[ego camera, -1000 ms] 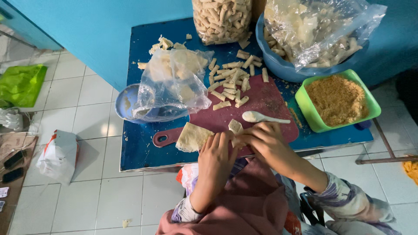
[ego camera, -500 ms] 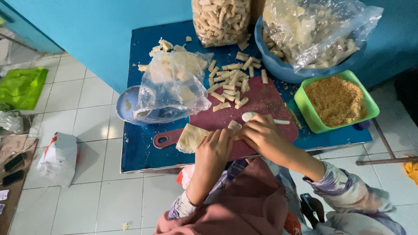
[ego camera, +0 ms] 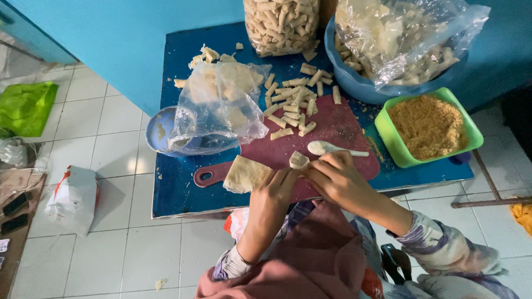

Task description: The person pinches pieces from a sheet of dough on a cutting board, shapes each piece by hand, dips or rolls it in a green container of brown crumbs, and places the coated piece with the pile of finished dough sticks on the table. They occasionally reposition the dough sheet and gather shaped pieces.

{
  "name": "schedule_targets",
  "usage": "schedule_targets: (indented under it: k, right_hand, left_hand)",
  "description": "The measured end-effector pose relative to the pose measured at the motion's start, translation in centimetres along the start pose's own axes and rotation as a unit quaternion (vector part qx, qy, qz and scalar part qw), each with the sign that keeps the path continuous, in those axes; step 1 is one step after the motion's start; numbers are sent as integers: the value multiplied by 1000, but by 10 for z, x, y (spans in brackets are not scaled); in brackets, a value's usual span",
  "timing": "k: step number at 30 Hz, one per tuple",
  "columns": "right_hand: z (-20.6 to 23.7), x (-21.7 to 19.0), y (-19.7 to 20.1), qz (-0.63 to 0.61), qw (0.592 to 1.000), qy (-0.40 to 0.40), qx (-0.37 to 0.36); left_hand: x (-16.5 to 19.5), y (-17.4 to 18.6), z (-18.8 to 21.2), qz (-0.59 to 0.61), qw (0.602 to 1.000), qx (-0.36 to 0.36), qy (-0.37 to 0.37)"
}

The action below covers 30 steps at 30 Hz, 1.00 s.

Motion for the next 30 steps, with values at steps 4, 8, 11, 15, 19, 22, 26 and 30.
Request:
schedule_targets:
  k: [4,8,11,15,19,22,26,30]
  right_hand:
    - [3,-1,-4,35,999,7,-11]
    - [-1,1,-7,71,997,10,-13]
    - [-6,8,-10,31,998,-45,-30]
    - [-13,8,-10,78,993,-70,-46]
    - [-20,8,-14,121,987,-84,-57]
    - [-20,6,-15,116,989,-74,-48]
    - [-10,-6,-7,122,991,-48,4]
    - [2,-20,-3,155,986,-58,15]
  left_hand:
    - [3,1,2,-23,999,30,-23]
    - [1,-4,-4,-46,999,13,-10]
    - [-2,-7,-8,-46,999,-7,15]
    - [-3,-6,-12,-38,998,-3,56]
    - [-10,-8,-17,7,995,10,100]
    - [-14,-14,-16,25,993,-11,117]
    - [-4,-6,-5,43,996,22,69]
    - [-5,-7,-1,9,999,25,35]
Point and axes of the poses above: each hand's wrist, its own z-axis away from the middle knuckle, its own y-axis out of the back of the hand, x = y × z, the point moved 8 cm from there along -z, towards the middle knuckle, and after that the axes turned 10 degrees about -z, right-handed, at the moved point
